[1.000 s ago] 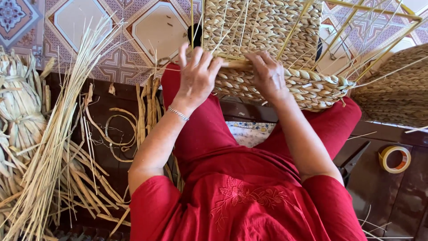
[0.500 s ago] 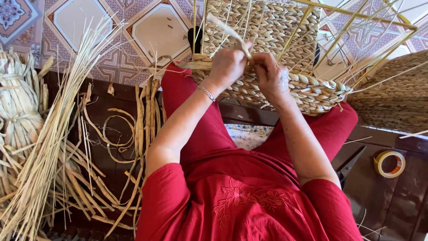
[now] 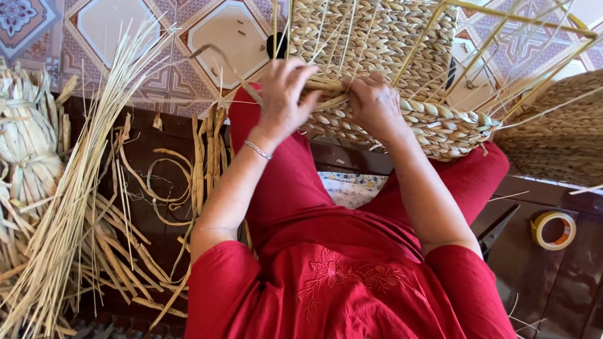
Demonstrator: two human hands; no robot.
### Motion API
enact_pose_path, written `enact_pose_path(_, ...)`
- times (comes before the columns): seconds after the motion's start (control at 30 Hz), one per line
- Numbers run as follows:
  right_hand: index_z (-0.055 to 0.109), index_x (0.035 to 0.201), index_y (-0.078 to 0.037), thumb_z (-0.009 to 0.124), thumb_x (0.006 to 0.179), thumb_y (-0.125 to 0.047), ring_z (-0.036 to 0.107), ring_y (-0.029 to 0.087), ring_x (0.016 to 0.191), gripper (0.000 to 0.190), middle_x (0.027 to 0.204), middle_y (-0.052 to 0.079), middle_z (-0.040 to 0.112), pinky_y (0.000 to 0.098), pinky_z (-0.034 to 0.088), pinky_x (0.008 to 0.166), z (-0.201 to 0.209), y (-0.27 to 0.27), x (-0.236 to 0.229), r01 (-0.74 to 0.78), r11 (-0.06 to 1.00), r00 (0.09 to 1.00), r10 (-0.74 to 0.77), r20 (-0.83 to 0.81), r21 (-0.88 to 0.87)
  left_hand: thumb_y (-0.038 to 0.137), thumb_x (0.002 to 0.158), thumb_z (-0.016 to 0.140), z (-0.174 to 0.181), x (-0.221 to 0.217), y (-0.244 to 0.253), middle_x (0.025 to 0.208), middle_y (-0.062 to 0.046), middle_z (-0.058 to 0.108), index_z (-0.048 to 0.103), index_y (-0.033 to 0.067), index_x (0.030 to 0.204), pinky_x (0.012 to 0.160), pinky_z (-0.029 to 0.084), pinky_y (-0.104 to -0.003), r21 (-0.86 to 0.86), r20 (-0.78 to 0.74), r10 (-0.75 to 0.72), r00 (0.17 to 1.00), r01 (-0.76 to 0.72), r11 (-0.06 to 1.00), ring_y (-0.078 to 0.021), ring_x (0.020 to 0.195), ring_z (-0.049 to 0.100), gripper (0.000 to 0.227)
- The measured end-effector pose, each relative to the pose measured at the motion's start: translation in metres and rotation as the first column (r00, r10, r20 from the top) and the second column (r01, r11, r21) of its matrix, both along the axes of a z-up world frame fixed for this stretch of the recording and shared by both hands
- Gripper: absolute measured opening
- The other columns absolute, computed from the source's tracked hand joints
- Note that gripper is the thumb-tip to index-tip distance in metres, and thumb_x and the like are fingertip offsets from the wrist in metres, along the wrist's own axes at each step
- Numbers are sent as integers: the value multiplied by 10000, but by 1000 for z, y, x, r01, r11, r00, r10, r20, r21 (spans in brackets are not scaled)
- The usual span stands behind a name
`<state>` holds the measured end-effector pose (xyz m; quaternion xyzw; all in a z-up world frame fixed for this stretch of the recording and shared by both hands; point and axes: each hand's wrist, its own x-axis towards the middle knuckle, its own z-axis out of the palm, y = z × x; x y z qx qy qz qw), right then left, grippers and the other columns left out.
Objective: The person weaves dried fibers around a basket frame by hand and trims excess fiber strands using scissors.
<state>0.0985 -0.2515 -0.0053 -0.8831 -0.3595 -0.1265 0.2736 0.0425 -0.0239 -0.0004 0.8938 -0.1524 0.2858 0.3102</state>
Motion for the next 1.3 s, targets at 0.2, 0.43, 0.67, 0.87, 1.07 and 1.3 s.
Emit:
enact_pose_path(0.2,715,915,-139,705,1032,-175,655,270,734,123,768,64,657,458,488,575,-16,11,-2,186,981,969,-193,-151,-63,167,837,878,-22,0,33,1105,-1,536,669,178,940,949,393,-463,181,-3,129,992,-127,975,-222,1090,516,233)
enact_pose_path(0.43,684,919,-141,677,994,-65,638,301,816,106,864,82,658,443,499,675,-39,1,4,131,990,981,-121,151,-58,60,957,725,-35,-44,128,999,-76,652,668,91,1000,874,508,-415,-150,47,419,907,-408,900,-284,961,633,78)
enact_pose_path(0.67,733,1051,-78,715,1061,19,641,195,772,100,902,40,706,350,503,684,-46,-13,10,58,996,996,-62,61,70,120,860,739,-111,-141,223,884,-111,779,767,106,888,762,600,-404,-56,-517,584,626,-705,707,-271,801,774,42)
enact_pose_path(0.87,726,1077,-73,688,989,41,686,178,870,149,945,42,746,327,564,758,-43,-20,6,32,994,996,-40,75,104,248,786,862,-159,-141,221,900,-198,727,737,60,863,746,558,-473,317,-636,710,301,-737,597,-381,854,702,238)
enact_pose_path(1.07,718,1070,-58,752,1062,15,695,143,829,81,979,46,753,295,560,697,-46,-20,10,50,996,997,-54,60,67,84,808,780,-188,-150,225,822,-166,724,665,30,860,701,566,-408,0,-673,605,425,-818,575,-310,758,708,137)
enact_pose_path(1.3,727,1088,-74,709,997,68,686,183,797,170,1034,101,722,283,564,636,-30,-10,6,64,992,993,-74,96,110,102,998,643,-84,-164,213,832,-46,675,601,88,1042,633,536,-315,-673,-578,311,754,-657,340,-153,712,652,62)
